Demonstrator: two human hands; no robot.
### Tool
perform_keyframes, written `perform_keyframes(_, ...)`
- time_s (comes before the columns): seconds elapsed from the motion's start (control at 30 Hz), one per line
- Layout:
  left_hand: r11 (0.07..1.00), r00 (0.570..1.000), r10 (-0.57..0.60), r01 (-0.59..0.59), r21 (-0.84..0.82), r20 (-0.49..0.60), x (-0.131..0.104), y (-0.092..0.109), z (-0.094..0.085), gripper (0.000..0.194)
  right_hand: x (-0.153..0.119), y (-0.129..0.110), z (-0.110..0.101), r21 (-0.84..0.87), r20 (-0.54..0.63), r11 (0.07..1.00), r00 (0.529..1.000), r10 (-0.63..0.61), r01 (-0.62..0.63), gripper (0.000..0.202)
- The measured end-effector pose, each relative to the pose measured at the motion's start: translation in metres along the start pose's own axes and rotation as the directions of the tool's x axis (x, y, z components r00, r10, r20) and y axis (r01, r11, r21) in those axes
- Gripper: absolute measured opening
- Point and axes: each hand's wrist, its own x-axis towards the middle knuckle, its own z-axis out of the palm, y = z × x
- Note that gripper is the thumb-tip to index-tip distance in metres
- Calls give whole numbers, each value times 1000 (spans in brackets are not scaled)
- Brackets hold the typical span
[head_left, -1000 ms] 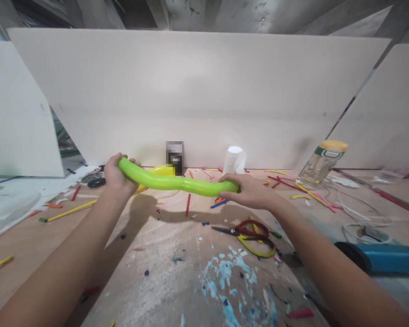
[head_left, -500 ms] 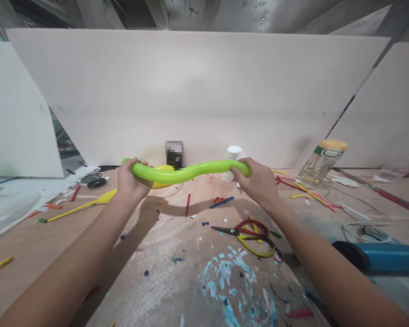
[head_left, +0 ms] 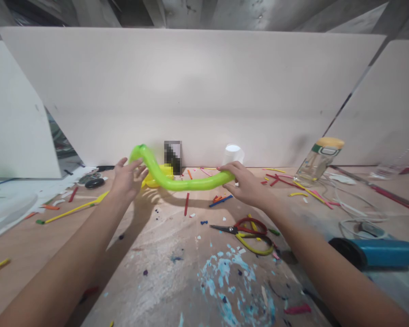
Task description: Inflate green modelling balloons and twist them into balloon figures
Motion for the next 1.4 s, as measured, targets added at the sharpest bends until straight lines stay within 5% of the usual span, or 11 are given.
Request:
perform_keyframes(0.1, 952, 954, 293, -284, 111, -67, -9, 2, 4, 55, 0, -4, -1, 31, 31, 999, 999, 11, -12, 45)
perform_keyframes(0.2, 869, 893, 439, -450, 205, 99, -38, 8, 18, 37, 0, -10, -3, 79, 68, 995, 996, 58, -63, 46)
perform_keyframes(0.27, 833, 864, 365, -470, 293, 348, -61, 10, 28, 28, 1, -16, -5, 111, 90, 988, 992, 93, -103, 46)
perform_keyframes(0.37, 623, 631, 113, -647, 440, 768, -84, 3, 34, 40, 2, -27, -9, 186, 116, 975, 988, 100, -121, 41)
perform_keyframes(0.47, 399, 505, -67, -777, 487, 860, -85, -12, 27, 46, 2, -37, -12, 252, 124, 964, 991, 53, -83, 35)
perform_keyframes(0.63, 74, 347, -8, -935, 347, 938, -71, -27, 13, 27, 2, -41, -8, 183, 83, 982, 996, 39, -53, 27)
perform_keyframes(0.7, 46, 342, 24, -939, 341, 939, -71, -27, 14, 26, 2, -40, -5, 179, 49, 982, 997, 61, -68, 24)
perform_keyframes(0.83, 167, 441, -41, -882, 441, 896, -76, -24, 18, 27, 1, -38, -3, 188, -22, 980, 997, 74, -69, 17)
perform_keyframes(0.9, 186, 453, -88, -868, 461, 887, -78, -23, 19, 27, 1, -39, -3, 189, -32, 980, 998, 62, -55, 13)
perform_keyframes(1.23, 83, 319, -161, -939, 335, 934, -99, -22, 26, 41, 0, -61, 8, 176, 65, 983, 996, -60, 48, 22)
perform_keyframes(1.4, -89, 341, -335, -939, 331, 878, -100, -18, 27, 36, 1, -61, 8, 176, 214, 984, 976, -26, -12, 23)
